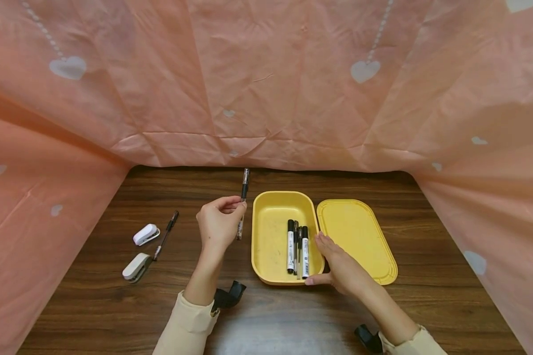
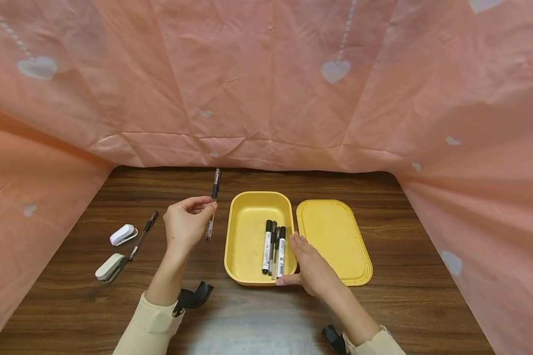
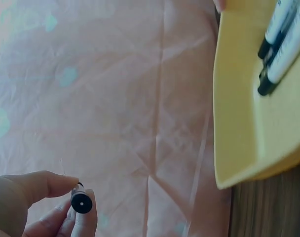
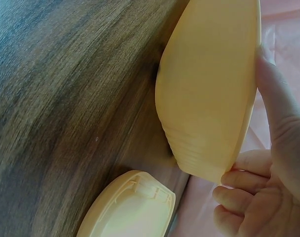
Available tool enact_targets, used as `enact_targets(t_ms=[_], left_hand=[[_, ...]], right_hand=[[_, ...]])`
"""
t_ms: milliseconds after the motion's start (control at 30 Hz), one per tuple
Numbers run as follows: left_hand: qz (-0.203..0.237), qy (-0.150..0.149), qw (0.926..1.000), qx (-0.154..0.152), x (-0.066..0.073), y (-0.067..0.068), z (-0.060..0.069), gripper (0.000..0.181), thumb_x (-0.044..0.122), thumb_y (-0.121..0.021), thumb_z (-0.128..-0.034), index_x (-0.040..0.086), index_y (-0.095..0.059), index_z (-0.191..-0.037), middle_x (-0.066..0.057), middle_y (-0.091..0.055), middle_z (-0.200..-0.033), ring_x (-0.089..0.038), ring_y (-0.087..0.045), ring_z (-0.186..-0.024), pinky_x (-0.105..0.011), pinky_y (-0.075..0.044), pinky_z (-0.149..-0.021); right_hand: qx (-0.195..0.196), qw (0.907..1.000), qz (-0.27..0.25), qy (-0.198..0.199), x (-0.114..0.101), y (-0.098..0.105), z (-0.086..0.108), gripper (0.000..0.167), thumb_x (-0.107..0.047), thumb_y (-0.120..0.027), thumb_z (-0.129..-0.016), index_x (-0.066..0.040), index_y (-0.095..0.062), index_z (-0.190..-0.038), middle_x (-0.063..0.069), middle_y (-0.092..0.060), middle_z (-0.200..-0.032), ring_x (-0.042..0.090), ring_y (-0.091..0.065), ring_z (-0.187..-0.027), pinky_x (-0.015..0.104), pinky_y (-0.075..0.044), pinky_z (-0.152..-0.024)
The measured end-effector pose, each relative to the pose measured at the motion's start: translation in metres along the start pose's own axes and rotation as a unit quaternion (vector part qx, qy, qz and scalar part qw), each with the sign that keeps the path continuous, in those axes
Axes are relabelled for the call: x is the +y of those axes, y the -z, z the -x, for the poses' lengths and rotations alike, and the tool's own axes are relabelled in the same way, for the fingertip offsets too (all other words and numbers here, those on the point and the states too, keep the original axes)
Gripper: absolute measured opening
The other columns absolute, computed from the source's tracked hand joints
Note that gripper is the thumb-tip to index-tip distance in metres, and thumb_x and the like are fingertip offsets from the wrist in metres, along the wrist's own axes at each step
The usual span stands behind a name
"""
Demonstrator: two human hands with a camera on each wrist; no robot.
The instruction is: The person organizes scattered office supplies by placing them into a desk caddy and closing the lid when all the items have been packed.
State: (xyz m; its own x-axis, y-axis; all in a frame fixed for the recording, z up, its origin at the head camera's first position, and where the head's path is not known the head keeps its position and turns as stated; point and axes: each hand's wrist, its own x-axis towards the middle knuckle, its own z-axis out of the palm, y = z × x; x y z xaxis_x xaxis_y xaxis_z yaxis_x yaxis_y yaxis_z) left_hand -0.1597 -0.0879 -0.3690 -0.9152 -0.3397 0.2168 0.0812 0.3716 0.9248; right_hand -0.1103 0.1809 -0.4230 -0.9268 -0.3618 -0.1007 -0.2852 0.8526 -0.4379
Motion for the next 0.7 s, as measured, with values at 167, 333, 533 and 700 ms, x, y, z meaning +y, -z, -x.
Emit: enact_targets(t_ms=[167,333,533,700], left_hand=[[0.022,0.006,0.9997,-0.012,0.002,-0.015,0.009,0.014,0.016,-0.075,-0.0791,0.006,-0.078,-0.089,-0.009,-0.076,-0.081,-0.017,-0.072,-0.072,-0.024,-0.057,-0.063],[0.037,0.039,0.9980,-0.033,-0.002,-0.033,0.019,0.013,0.015,-0.076,-0.0804,0.005,-0.077,-0.089,-0.008,-0.075,-0.080,-0.014,-0.070,-0.070,-0.025,-0.057,-0.062],[0.049,0.068,0.9948,-0.057,-0.013,-0.054,0.032,0.011,0.015,-0.076,-0.0799,0.006,-0.077,-0.086,-0.007,-0.075,-0.078,-0.011,-0.069,-0.069,-0.023,-0.056,-0.061],[0.046,0.080,0.9930,-0.074,-0.020,-0.065,0.042,0.010,0.014,-0.075,-0.0797,0.007,-0.078,-0.087,-0.006,-0.075,-0.078,-0.011,-0.069,-0.068,-0.023,-0.056,-0.061]], right_hand=[[0.003,1.0000,0.005,0.003,0.000,0.000,0.000,0.105,-0.046,-0.080,-0.071,0.007,-0.030,-0.147,0.026,-0.025,-0.156,0.043,-0.027,-0.144,0.055,-0.028,-0.114],[0.009,0.9999,0.006,0.010,-0.001,-0.001,0.000,0.105,-0.045,-0.080,-0.070,0.008,-0.030,-0.147,0.027,-0.026,-0.155,0.043,-0.027,-0.143,0.055,-0.029,-0.114],[0.003,1.0000,0.003,0.000,0.000,-0.001,-0.001,0.106,-0.047,-0.079,-0.070,0.007,-0.030,-0.147,0.025,-0.025,-0.156,0.042,-0.026,-0.144,0.054,-0.028,-0.114],[0.003,1.0000,-0.001,-0.002,0.000,-0.001,0.000,0.107,-0.048,-0.079,-0.070,0.006,-0.030,-0.148,0.025,-0.025,-0.156,0.042,-0.026,-0.144,0.055,-0.028,-0.114]])
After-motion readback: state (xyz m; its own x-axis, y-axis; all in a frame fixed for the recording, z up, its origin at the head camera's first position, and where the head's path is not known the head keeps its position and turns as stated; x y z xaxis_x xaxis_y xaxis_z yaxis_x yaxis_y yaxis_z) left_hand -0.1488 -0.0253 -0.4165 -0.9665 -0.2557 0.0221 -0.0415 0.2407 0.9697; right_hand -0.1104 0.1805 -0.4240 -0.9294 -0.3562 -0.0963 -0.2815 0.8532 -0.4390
